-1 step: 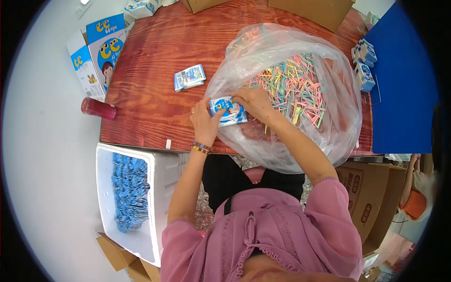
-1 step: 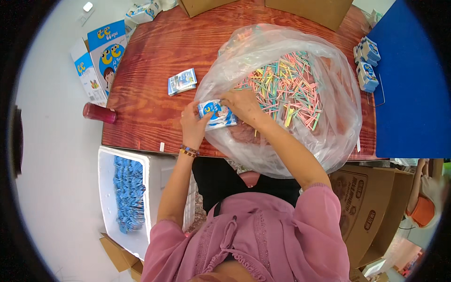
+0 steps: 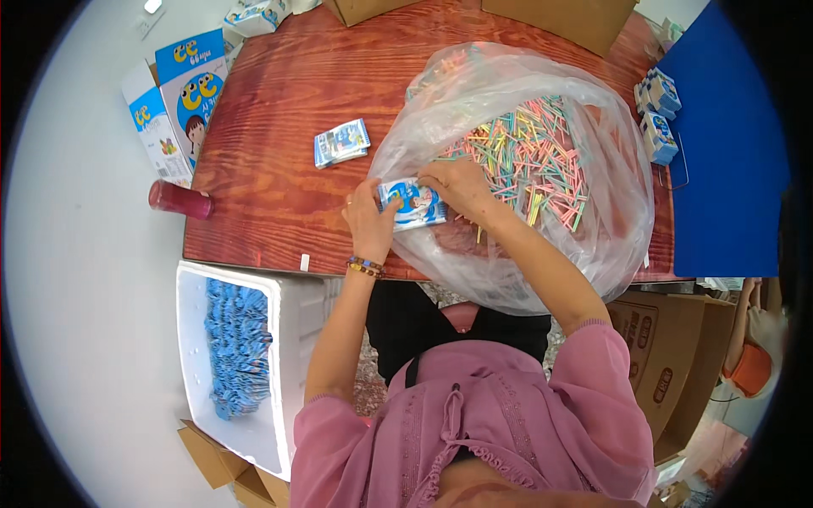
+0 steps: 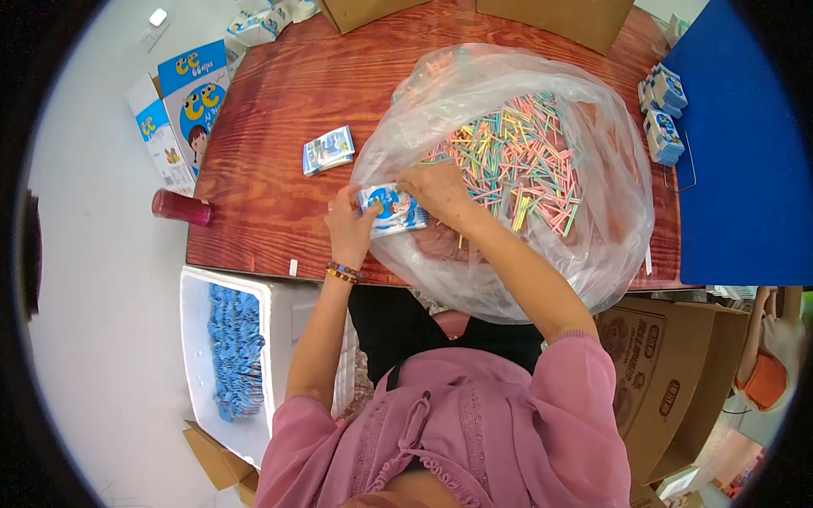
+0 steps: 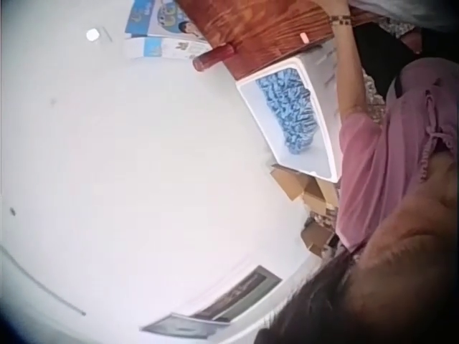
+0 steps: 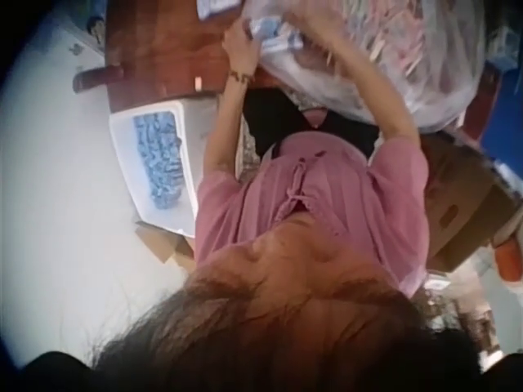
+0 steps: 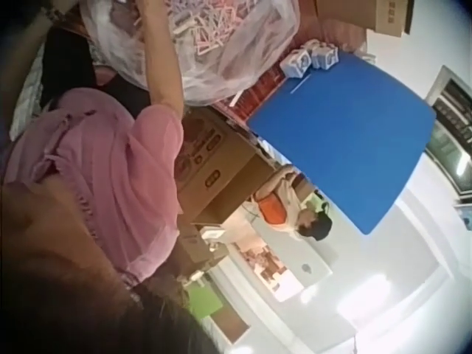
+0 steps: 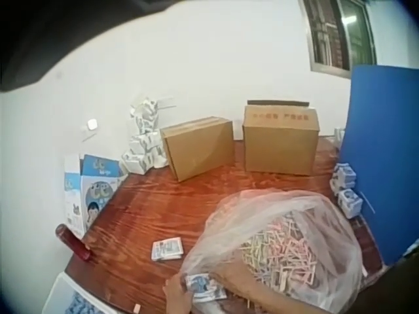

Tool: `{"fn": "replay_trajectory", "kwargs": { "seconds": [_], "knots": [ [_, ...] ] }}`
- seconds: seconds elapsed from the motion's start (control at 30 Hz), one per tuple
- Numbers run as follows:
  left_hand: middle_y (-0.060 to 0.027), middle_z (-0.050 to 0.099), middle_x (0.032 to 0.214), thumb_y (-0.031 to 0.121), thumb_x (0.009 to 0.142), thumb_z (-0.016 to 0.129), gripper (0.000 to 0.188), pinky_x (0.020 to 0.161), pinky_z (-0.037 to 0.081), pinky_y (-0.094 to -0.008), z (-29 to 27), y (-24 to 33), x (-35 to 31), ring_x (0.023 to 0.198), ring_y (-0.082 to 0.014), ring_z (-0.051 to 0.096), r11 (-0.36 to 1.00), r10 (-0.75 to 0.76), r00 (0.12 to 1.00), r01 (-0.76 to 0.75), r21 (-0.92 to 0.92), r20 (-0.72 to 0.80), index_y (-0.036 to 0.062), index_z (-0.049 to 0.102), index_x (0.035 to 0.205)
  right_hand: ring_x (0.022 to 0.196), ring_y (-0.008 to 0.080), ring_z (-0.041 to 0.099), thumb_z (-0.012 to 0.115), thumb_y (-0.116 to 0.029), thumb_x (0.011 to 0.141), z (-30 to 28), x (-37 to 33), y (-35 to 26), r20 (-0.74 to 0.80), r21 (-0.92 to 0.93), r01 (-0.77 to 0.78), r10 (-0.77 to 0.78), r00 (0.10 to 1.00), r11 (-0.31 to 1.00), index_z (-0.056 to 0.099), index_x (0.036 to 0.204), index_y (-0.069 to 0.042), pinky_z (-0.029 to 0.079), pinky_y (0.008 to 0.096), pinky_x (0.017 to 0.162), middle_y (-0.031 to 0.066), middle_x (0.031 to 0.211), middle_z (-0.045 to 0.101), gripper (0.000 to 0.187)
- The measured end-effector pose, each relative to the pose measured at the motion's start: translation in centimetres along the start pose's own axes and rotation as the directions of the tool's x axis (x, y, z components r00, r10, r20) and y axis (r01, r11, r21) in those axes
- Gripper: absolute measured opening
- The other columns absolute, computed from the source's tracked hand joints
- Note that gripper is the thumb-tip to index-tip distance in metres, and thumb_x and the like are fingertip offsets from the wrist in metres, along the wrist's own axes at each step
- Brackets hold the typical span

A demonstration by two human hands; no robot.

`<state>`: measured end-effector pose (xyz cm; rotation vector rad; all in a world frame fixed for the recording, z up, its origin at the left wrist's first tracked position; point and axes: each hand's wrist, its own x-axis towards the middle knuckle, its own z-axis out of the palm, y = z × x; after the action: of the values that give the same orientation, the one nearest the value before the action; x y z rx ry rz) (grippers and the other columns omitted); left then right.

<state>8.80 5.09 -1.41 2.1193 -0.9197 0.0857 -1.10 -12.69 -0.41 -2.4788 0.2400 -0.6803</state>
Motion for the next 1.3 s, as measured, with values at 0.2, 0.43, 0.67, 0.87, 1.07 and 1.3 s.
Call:
{"fn": "replay_trajectory", "kwargs": {
  "seconds": [0.2,0.43,0.67,0.87,1.07,1.3],
  "knots": [
    [-0.0063,0.058,0.078,0.017,0.077,0.074,0.025,0.079,0.034,-0.0407,1.5,-0.1,0.1,0.083,-0.0251,0.054,0.987,-0.150,0.988,0.151,-0.053,0.022,0.0074,0.059,0.095,0.070,0.0303,0.063,0.064,-0.024,0.085,-0.9,0.5,1.0,-0.099,-0.055,0.051,-0.056,0.993,0.997,0.067,0.088,-0.009,0.050,0.0414,0.065,0.0096,0.081,0.066,0.016],
    [0.0005,0.056,0.077,0.014,0.090,0.065,0.015,0.064,0.041,-0.0254,0.6,-2.1,0.6,0.074,-0.0053,0.052,0.754,-0.349,0.899,0.437,-0.490,0.264,0.0054,0.054,0.085,0.075,0.0247,0.064,0.059,-0.025,0.092,-1.0,0.5,-0.7,0.167,0.490,-0.400,0.366,0.915,0.775,0.059,0.105,-0.002,0.050,0.0361,0.069,0.0140,0.087,0.066,0.027],
    [-0.0001,0.064,0.092,0.011,0.095,0.058,0.008,0.072,0.045,-0.0213,-3.2,-0.7,1.7,0.083,-0.0036,0.056,0.487,-0.363,0.903,0.395,-0.779,0.231,0.0048,0.056,0.091,0.079,0.0222,0.065,0.053,-0.028,0.096,-0.6,-0.4,-0.1,0.213,0.350,-0.337,0.276,0.937,0.874,0.054,0.114,0.001,0.050,0.0345,0.072,0.0152,0.092,0.067,0.033],
    [-0.0013,0.065,0.088,0.004,0.092,0.062,0.006,0.067,0.046,-0.0189,-4.2,1.9,0.7,0.076,-0.0033,0.058,0.512,-0.289,0.920,0.381,-0.770,0.263,0.0055,0.056,0.090,0.080,0.0134,0.061,0.055,-0.022,0.096,-5.2,-0.3,-2.2,0.248,0.777,-0.387,0.324,0.913,0.497,0.061,0.110,-0.002,0.047,0.0254,0.070,0.0024,0.090,0.065,0.025],
    [-0.0016,0.067,0.090,0.005,0.092,0.062,0.011,0.072,0.047,-0.0198,-1.9,7.6,0.3,0.081,-0.0043,0.060,0.372,-0.247,0.888,0.456,-0.809,0.387,0.0024,0.063,0.103,0.075,0.0021,0.057,0.065,-0.010,0.090,-6.9,-3.2,-1.0,0.379,0.737,-0.481,0.299,0.876,0.475,0.069,0.096,-0.002,0.045,0.0192,0.063,-0.0016,0.083,0.066,0.011],
    [-0.0024,0.069,0.096,0.006,0.091,0.063,0.010,0.074,0.048,-0.0223,2.2,9.0,-1.4,0.082,-0.0061,0.062,0.080,-0.310,0.839,0.492,-0.867,0.448,0.0017,0.068,0.099,0.066,0.0009,0.056,0.066,-0.011,0.089,-7.3,-6.8,0.2,0.285,0.826,-0.461,0.464,0.839,0.325,0.070,0.093,-0.003,0.045,0.0175,0.055,-0.0026,0.076,0.066,0.010]
  ]
}}
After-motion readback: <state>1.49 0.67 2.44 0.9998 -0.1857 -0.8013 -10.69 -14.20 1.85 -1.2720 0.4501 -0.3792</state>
